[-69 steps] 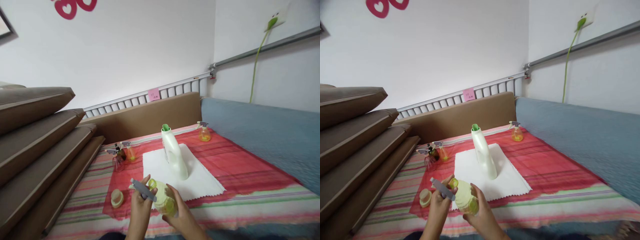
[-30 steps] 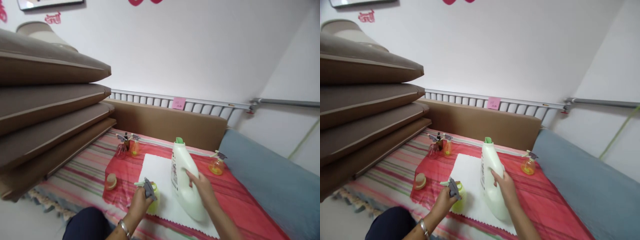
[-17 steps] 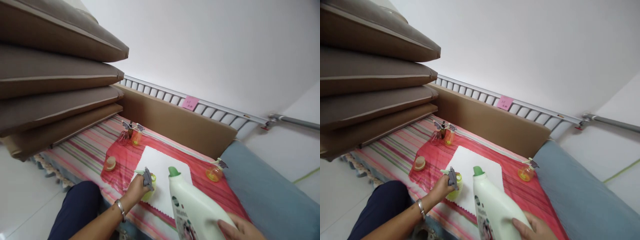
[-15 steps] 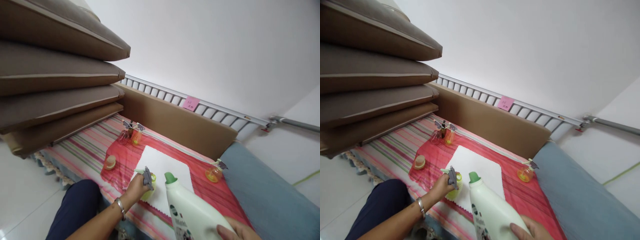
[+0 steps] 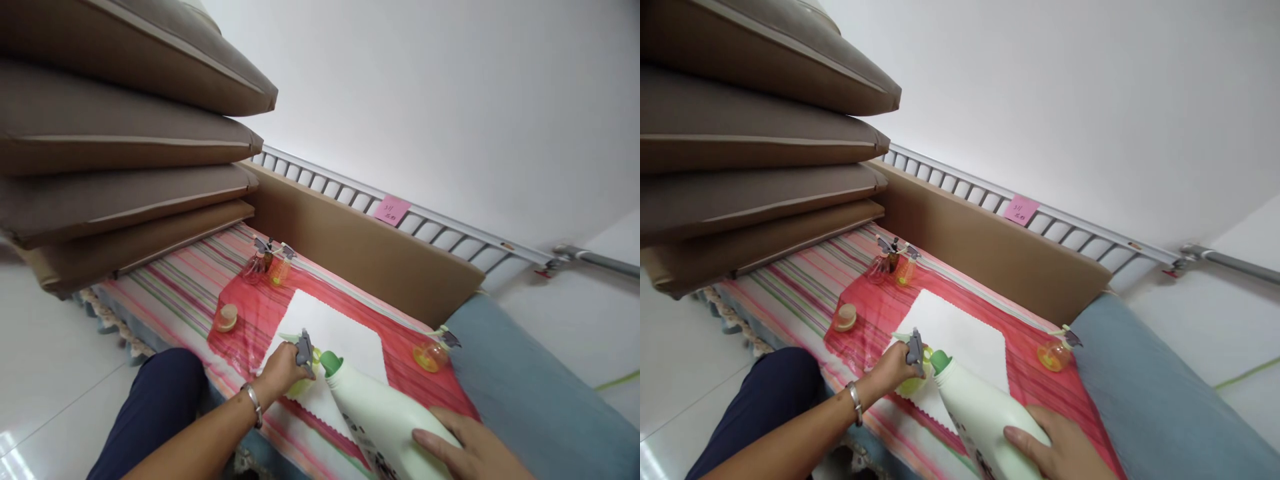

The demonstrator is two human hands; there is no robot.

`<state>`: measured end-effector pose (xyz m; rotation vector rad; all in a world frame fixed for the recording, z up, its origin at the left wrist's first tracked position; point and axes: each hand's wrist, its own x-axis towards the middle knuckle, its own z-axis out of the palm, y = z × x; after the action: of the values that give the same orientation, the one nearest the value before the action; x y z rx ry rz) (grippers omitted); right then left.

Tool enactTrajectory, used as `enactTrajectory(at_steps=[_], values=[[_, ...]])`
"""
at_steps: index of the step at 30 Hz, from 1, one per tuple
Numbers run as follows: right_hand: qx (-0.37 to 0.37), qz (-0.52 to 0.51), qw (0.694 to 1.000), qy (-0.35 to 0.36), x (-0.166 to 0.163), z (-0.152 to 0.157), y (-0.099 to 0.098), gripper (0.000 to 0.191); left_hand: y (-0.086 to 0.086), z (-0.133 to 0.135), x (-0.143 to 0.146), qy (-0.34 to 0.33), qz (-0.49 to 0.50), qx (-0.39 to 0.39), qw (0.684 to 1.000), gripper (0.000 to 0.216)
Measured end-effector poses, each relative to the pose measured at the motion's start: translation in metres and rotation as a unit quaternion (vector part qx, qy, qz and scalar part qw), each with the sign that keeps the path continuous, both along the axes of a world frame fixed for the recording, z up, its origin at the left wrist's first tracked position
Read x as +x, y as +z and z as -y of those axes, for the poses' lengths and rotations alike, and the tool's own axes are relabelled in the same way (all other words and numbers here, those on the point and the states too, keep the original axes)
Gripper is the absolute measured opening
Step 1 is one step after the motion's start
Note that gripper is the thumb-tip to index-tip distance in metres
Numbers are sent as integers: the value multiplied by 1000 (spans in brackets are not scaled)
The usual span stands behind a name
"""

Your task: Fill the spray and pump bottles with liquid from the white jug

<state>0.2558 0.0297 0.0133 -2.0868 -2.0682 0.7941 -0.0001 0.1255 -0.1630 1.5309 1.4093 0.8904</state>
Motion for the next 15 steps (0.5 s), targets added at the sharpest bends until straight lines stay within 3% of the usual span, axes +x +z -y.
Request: enactTrajectory(at_steps=[9, 15], values=[[-24, -20, 999, 23, -2, -16, 22, 43, 16, 6, 4, 5, -104, 13, 994, 31], [-21, -9, 999, 32, -1, -20, 28, 40, 16, 6, 6, 0, -133, 13, 991, 31]])
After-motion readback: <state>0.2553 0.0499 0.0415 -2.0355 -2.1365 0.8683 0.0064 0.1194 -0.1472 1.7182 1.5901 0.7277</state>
